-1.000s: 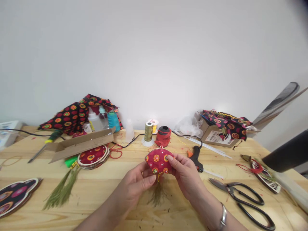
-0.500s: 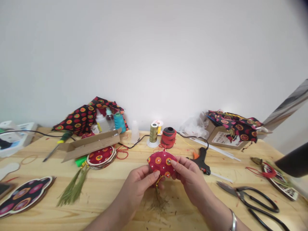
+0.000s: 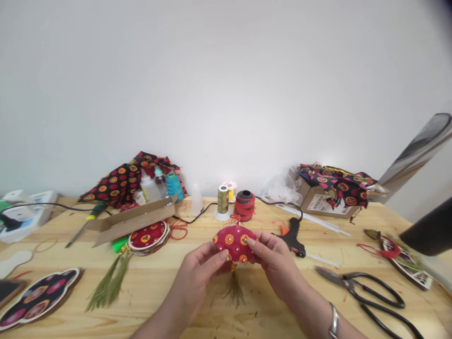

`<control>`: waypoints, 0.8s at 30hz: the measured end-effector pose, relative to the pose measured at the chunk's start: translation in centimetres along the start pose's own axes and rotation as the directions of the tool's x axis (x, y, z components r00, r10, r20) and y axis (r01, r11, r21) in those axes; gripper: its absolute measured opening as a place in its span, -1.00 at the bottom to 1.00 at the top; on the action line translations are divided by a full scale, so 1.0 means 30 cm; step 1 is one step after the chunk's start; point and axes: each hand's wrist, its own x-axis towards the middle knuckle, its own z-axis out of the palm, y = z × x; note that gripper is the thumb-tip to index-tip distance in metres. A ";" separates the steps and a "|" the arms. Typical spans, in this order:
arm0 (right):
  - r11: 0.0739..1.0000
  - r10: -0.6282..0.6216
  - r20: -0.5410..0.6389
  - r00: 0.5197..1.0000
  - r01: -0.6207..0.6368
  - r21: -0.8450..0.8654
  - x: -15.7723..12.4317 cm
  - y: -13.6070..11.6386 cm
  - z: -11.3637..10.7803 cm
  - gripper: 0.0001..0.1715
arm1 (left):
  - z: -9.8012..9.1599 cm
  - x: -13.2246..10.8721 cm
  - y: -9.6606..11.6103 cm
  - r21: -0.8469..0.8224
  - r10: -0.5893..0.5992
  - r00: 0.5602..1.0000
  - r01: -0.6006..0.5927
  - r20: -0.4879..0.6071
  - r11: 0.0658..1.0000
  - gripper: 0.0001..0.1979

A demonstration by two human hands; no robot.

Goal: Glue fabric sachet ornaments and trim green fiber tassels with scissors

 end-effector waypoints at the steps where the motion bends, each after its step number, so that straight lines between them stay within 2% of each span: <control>1: 1.000 -0.002 0.006 1.000 0.002 -0.003 -0.002 -0.001 0.003 -0.68 | 0.004 -0.001 0.002 0.008 -0.006 1.000 0.006 -0.008 1.000 -0.75; 6: 1.000 -0.020 0.048 0.999 0.021 -0.016 -0.013 0.000 0.004 -0.64 | 0.031 -0.035 0.049 0.051 -0.045 0.998 0.047 -0.033 0.998 -0.72; 9: 1.000 -0.020 0.061 0.998 0.021 -0.019 -0.017 0.002 0.002 -0.57 | 0.010 -0.076 0.111 0.096 -0.072 0.996 0.077 -0.059 0.992 -0.73; 13: 0.999 -0.007 0.078 0.997 0.010 -0.032 -0.019 0.000 0.008 -0.57 | -0.113 -0.105 0.201 0.190 -0.110 0.974 0.148 -0.196 0.971 -0.84; 15: 0.999 -0.006 0.088 0.996 0.010 -0.040 -0.021 -0.002 0.011 -0.56 | -0.196 -0.097 0.240 0.205 -0.080 0.963 0.136 -0.258 0.969 -0.88; 18: 0.998 -0.009 0.094 0.995 0.014 -0.054 -0.023 -0.002 0.010 -0.56 | -0.297 -0.070 0.291 0.219 -0.034 0.943 0.111 -0.330 0.969 -0.85; 20: 0.998 -0.011 0.098 0.995 0.017 -0.066 -0.022 0.000 0.006 -0.56 | -0.338 -0.048 0.323 0.213 -0.018 0.932 0.101 -0.362 0.972 -0.87; 24: 0.996 -0.007 0.104 0.995 0.016 -0.093 -0.016 0.008 -0.001 -0.56 | -0.381 -0.001 0.379 0.195 0.037 0.903 0.052 -0.429 0.979 -0.85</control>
